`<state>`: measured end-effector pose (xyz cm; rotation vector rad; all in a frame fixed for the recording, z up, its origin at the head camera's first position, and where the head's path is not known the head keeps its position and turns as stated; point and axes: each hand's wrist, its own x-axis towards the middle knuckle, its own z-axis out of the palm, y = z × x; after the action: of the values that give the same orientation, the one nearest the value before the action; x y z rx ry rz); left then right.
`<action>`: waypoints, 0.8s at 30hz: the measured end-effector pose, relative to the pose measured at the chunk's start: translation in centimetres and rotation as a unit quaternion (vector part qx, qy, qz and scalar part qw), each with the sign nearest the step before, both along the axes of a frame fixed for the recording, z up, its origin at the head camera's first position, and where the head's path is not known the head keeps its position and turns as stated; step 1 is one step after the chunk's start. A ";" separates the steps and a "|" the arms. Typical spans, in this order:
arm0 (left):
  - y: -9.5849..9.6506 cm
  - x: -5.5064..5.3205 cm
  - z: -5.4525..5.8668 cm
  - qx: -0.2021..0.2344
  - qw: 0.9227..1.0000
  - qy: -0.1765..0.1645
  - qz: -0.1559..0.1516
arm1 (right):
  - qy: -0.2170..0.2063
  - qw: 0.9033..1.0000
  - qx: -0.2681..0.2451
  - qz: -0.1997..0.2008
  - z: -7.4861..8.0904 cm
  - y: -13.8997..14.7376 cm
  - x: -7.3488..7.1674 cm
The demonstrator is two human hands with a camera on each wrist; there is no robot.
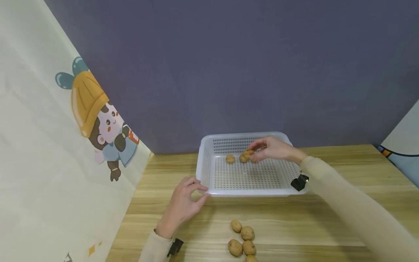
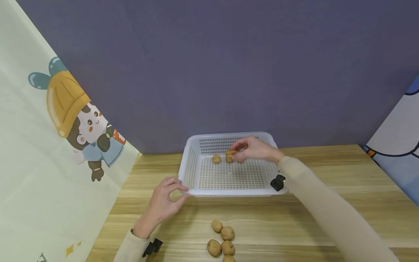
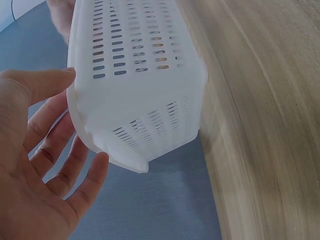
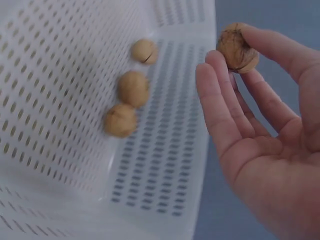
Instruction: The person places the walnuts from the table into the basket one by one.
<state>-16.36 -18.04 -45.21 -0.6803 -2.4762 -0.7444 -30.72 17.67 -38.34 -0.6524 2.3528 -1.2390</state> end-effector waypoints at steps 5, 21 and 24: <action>0.1 -0.1 0.0 0.006 1.000 -0.001 -0.001 | -0.021 1.000 0.010 -0.013 -1.1 0.3 -1.7; 0.1 -0.2 -0.1 0.013 1.000 -0.008 -0.006 | -0.052 0.997 0.046 -0.022 -5.4 1.2 -3.1; 0.0 -0.3 -0.1 0.011 1.000 -0.006 -0.004 | -0.061 0.997 0.042 -0.019 -5.6 1.2 -3.3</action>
<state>-16.61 -18.04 -45.26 -0.6795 -2.4739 -0.7806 -34.02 18.85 -43.92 -0.4933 2.3126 -1.1544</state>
